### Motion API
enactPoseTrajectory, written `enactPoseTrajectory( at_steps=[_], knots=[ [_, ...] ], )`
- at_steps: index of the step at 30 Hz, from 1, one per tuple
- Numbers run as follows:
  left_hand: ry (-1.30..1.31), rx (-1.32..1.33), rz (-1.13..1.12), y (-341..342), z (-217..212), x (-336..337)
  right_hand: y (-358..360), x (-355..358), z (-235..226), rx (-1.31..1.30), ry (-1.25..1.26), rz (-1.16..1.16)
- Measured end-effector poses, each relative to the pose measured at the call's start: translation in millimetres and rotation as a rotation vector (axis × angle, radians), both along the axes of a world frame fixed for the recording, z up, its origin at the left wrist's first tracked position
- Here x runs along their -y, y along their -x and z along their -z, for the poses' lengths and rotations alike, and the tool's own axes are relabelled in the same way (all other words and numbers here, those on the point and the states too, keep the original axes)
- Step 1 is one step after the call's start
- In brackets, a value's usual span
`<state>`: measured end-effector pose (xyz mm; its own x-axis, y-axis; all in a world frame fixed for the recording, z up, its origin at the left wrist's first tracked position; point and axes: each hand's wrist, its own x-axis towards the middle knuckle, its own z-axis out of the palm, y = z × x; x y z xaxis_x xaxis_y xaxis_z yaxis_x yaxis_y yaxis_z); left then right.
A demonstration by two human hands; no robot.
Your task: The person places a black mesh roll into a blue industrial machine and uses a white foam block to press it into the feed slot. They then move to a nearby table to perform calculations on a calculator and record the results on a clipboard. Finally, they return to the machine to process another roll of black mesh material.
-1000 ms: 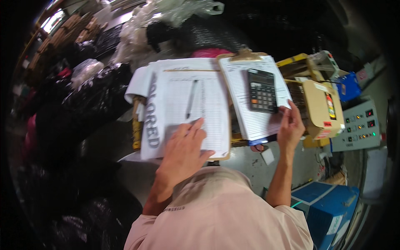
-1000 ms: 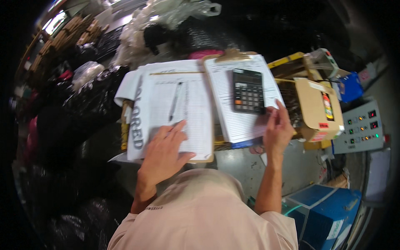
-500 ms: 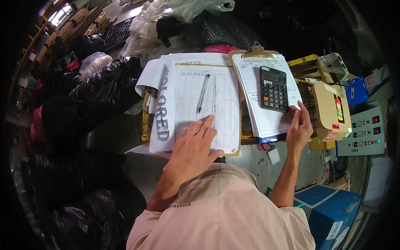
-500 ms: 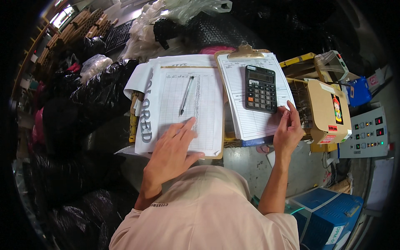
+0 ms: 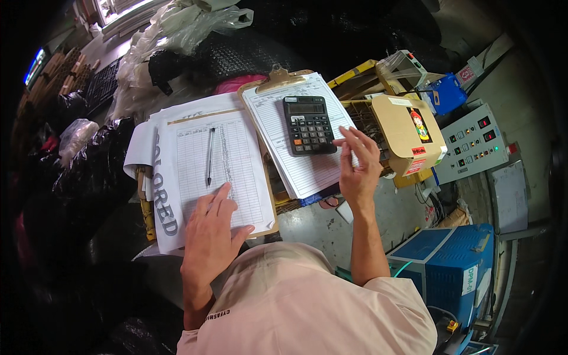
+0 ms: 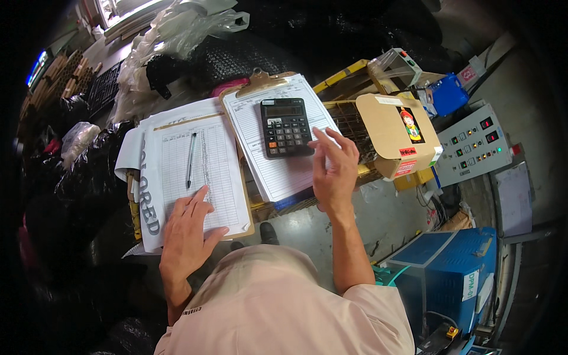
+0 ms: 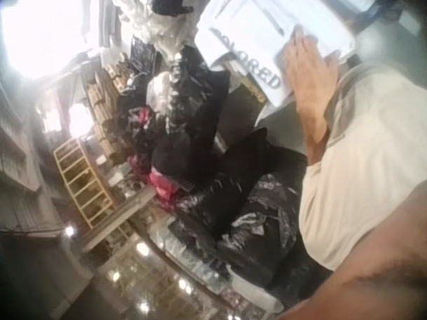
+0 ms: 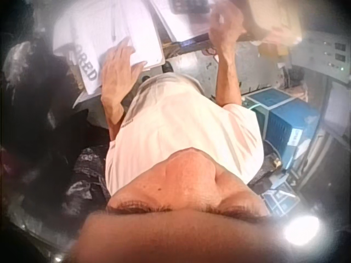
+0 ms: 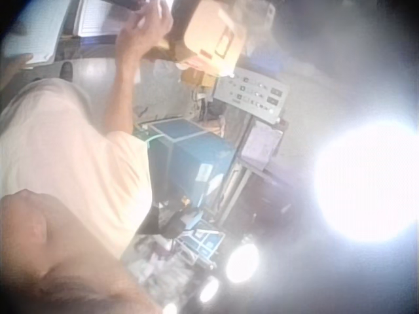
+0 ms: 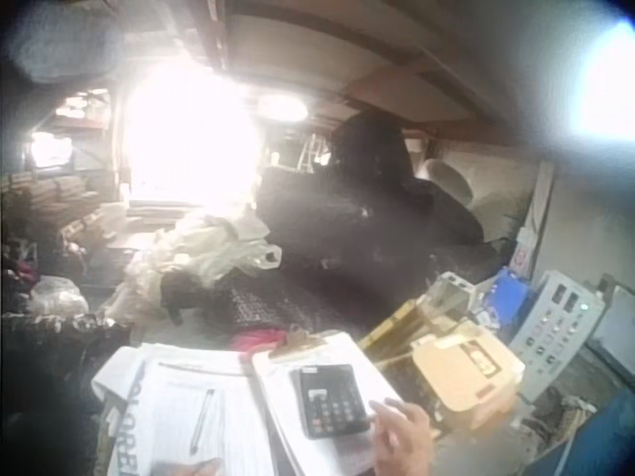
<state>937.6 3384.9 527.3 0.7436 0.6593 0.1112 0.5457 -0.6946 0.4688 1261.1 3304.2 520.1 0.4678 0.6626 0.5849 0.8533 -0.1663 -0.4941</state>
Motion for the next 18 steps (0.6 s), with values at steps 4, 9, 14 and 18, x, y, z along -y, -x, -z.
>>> enactPoseTrajectory(
  at_steps=[4, 9, 14, 18],
  knots=[
    [0.002, 0.021, 0.008, 1, 1, 0, -3, -5, -2, 0.086, 0.088, -0.012],
    [-0.015, 0.017, 0.014, 3, 2, 0, 8, -37, -16, 0.029, 0.087, -0.173],
    [0.0, 0.016, 0.014, 2, 1, 1, 4, -53, -10, 0.054, 0.139, -0.197],
    [0.0, 0.018, 0.002, 2, 1, 2, 5, -26, -23, 0.024, 0.125, -0.195]
  ],
)
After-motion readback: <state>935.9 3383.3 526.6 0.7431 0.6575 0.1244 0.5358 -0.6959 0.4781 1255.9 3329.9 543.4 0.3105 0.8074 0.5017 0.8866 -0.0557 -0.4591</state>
